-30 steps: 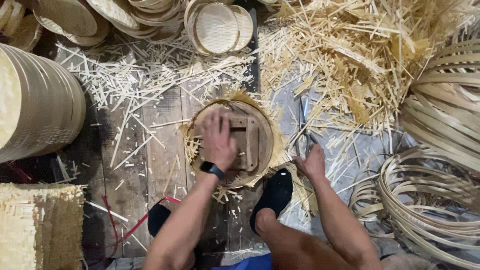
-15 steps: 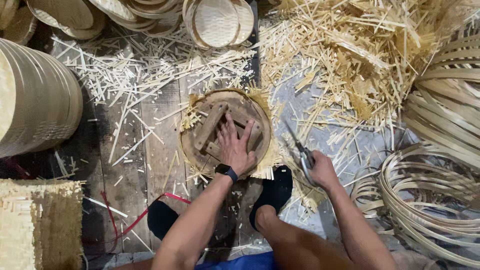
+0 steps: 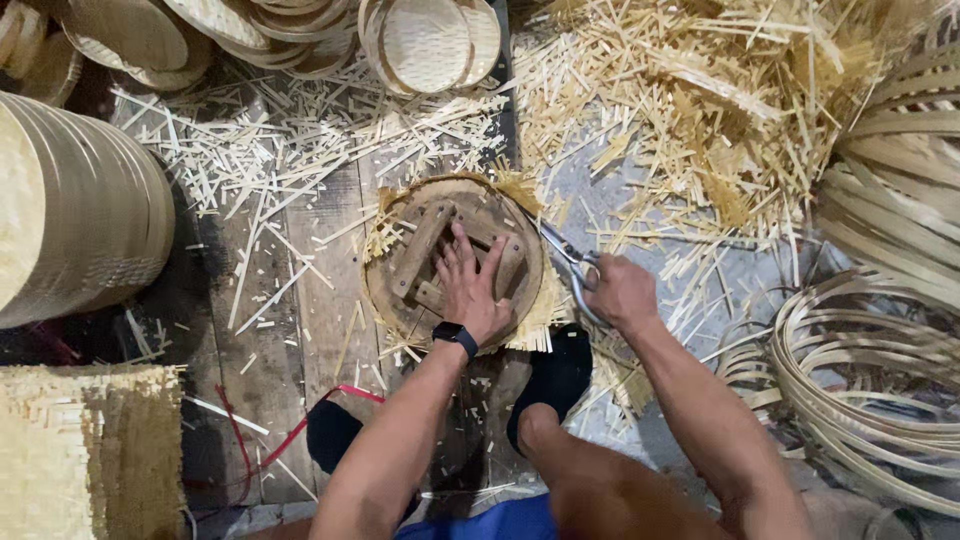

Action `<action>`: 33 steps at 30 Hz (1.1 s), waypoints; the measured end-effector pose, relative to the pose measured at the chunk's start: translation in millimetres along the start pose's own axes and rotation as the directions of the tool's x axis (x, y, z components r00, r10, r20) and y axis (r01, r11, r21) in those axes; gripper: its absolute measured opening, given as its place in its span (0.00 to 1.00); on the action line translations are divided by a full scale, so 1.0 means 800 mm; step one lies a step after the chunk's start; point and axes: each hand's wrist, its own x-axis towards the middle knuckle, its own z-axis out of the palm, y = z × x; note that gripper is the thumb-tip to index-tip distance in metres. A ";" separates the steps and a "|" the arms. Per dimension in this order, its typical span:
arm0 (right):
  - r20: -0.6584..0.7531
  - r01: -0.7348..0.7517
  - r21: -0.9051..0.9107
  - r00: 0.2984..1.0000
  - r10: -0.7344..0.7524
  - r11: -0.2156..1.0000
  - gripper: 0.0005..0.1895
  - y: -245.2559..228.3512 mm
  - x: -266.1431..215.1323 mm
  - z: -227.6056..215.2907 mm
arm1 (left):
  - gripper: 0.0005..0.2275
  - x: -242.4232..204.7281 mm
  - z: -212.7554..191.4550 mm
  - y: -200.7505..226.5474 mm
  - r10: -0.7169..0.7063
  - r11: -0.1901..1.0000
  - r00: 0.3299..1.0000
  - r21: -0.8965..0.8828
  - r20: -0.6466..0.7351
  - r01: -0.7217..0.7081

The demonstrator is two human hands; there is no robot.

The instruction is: The person repeatedly assembles round bamboo trays by placing a circular bamboo frame onto a square woven mat, pressing it down, and trimming the excess mat material with scissors. The finished trays are stacked in a pile nearby.

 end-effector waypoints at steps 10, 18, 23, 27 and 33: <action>-0.153 0.154 -0.049 0.975 -0.159 0.987 0.18 0.001 0.045 -0.006 | 0.46 0.000 -0.008 -0.018 0.101 0.995 0.992 0.013 0.072 -0.102; -0.470 0.333 -0.135 0.808 -0.356 0.933 0.27 -0.016 0.048 -0.001 | 0.45 -0.006 -0.029 -0.020 0.188 0.979 0.962 0.038 0.196 -0.199; 0.014 0.141 -0.148 0.990 -0.140 0.979 0.27 -0.010 0.071 0.004 | 0.45 -0.005 -0.048 -0.032 0.272 0.957 0.930 0.033 0.246 -0.288; -0.175 0.249 -0.166 0.945 -0.277 0.954 0.23 0.032 0.044 0.002 | 0.44 -0.005 -0.054 -0.047 0.283 0.947 0.858 0.018 0.428 -0.322; -0.401 0.346 -0.294 0.801 -0.444 0.891 0.26 -0.027 0.077 0.003 | 0.39 -0.008 -0.047 -0.054 0.331 0.942 0.878 -0.078 0.345 -0.325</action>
